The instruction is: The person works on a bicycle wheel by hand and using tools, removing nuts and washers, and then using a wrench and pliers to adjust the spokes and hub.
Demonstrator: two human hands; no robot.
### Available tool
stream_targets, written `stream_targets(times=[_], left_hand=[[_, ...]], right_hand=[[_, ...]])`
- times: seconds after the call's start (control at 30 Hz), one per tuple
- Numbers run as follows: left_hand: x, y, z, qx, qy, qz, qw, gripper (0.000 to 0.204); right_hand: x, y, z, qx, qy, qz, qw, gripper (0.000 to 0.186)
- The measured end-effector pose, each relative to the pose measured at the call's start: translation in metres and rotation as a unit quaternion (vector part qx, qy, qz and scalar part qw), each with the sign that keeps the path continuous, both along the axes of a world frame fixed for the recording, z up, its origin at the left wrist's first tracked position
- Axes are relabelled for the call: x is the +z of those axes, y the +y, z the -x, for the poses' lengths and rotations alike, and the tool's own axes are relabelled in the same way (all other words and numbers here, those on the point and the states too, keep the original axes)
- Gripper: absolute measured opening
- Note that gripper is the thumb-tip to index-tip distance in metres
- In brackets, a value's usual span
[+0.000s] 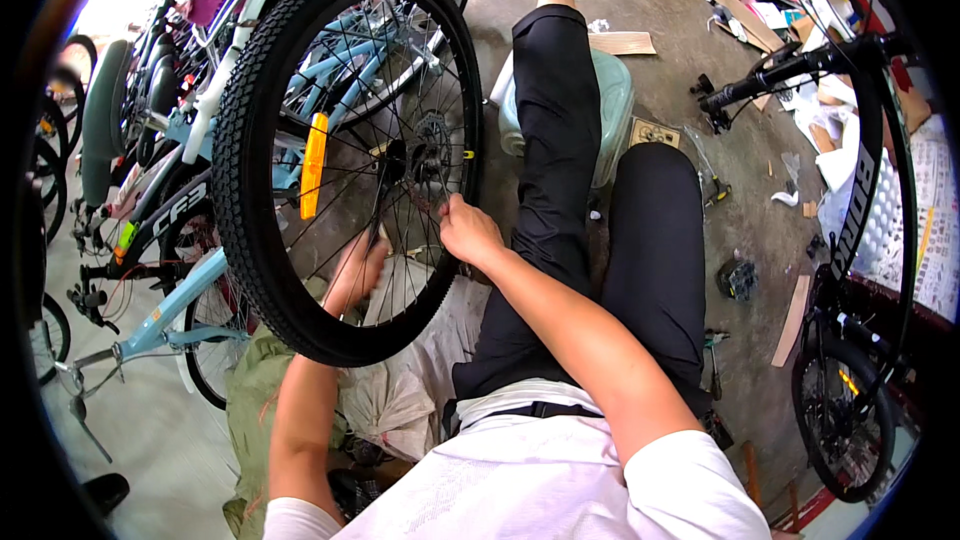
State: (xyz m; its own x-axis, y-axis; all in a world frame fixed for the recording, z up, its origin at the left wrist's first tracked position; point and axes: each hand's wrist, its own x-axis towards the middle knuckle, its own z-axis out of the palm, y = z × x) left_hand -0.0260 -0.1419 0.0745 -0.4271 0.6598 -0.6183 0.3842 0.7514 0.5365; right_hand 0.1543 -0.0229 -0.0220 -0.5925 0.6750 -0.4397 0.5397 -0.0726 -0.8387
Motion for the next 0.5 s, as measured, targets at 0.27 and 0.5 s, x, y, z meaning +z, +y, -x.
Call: stream_targets(times=[0.27, 0.5], left_hand=[[0.008, 0.013, -0.002, -0.085, -0.096, 0.011, 0.992, 0.017], [0.004, 0.01, 0.014, -0.012, -0.124, 0.048, 0.991, 0.025]], right_hand=[[-0.001, 0.001, -0.01, 0.004, -0.025, 0.017, 1.0, 0.026], [0.005, 0.002, -0.005, 0.012, -0.019, 0.007, 1.0, 0.026]])
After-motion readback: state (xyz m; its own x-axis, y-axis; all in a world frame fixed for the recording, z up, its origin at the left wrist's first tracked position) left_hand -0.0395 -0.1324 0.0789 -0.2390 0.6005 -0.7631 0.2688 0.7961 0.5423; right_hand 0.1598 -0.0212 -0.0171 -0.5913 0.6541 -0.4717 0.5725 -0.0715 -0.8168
